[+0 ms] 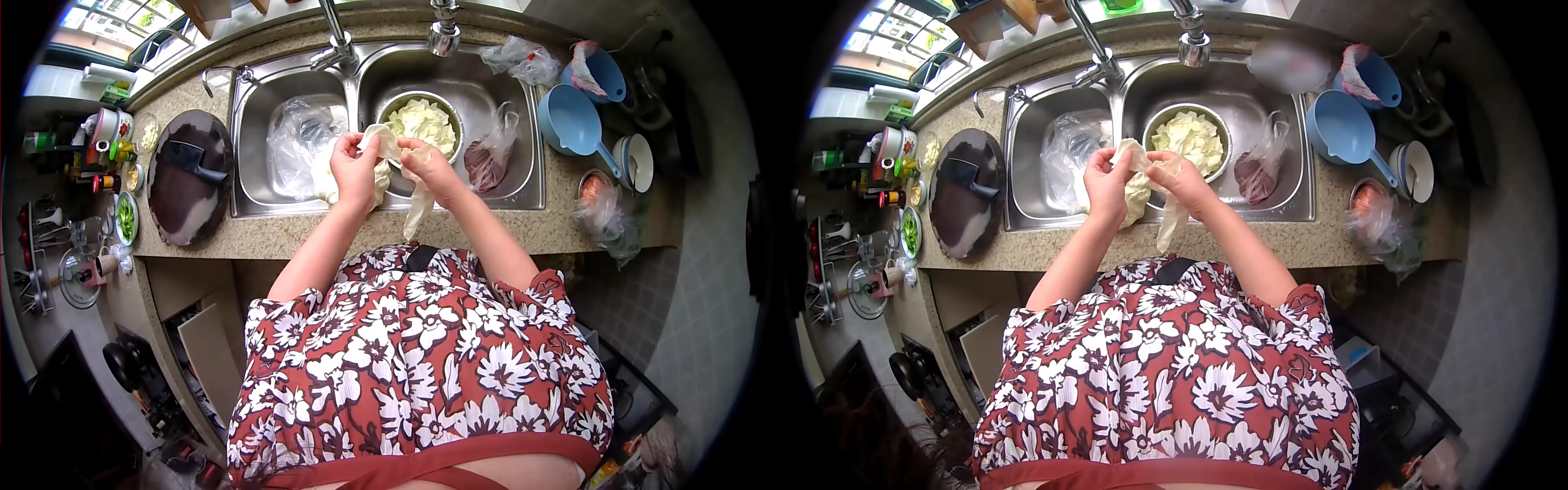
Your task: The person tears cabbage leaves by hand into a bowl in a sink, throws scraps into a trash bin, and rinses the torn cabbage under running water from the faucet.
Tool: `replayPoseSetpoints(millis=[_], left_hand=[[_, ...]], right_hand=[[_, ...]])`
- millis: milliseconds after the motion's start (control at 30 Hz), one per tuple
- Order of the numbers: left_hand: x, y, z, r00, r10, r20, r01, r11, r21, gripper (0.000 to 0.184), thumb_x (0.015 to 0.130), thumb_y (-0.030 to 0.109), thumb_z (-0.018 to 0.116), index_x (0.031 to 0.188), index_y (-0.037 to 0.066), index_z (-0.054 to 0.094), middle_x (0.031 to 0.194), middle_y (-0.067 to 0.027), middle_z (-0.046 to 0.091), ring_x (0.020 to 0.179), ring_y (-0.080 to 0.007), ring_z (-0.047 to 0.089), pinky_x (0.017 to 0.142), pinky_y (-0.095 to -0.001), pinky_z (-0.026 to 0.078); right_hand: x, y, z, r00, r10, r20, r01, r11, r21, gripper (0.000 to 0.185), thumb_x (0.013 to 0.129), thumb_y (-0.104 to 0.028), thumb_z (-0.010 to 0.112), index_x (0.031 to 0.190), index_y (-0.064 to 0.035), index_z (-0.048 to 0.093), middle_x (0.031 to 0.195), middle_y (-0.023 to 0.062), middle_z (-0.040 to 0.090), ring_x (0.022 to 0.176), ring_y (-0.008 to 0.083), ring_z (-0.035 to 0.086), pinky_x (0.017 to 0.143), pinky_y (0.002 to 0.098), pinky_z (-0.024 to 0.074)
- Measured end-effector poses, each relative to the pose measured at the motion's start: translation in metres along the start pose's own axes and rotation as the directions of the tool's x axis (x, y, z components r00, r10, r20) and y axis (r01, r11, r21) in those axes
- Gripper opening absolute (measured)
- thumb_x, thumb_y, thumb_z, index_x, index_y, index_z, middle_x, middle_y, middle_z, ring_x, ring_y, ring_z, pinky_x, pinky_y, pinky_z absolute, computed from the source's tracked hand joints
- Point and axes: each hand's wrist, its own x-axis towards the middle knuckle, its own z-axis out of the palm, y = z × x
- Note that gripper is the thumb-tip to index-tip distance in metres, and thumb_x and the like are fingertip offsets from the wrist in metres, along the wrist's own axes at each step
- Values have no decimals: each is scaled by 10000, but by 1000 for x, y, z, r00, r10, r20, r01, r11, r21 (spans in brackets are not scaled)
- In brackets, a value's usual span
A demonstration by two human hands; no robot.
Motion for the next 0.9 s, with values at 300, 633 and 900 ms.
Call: replayPoseSetpoints(millis=[300, 633, 900], left_hand=[[-11, 16, -3, 921, -286, 264, 160, 897, 412, 130, 879, 148, 607, 909, 39, 543, 779, -4, 586, 656, -52, 532, 554, -208, 470], [-8, -2, -8, 971, -45, 235, -45, 932, 361, 194, 933, 213, 548, 888, 30, 597, 718, -7, 591, 547, -68, 532, 475, -213, 455], [28, 14, -37, 999, -23, 29, 21, 997, 69, 111, 921, 120, 541, 900, 12, 555, 814, -53, 611, 694, -132, 615, 634, -238, 516]], right_hand=[[4, 0, -23, 989, -129, -71, 68, 831, -552, 335, 873, -335, 624, 963, -13, 650, 782, 54, 655, 731, 100, 587, 665, 257, 464], [3, 22, -9, 941, -330, -68, 235, 786, -572, 244, 875, -248, 616, 894, -6, 642, 678, 68, 606, 625, 97, 520, 584, 259, 429], [-1, -3, -31, 913, -208, -351, 201, 978, -55, 246, 934, -257, 555, 978, -18, 594, 857, 22, 617, 765, 107, 561, 681, 256, 467]])
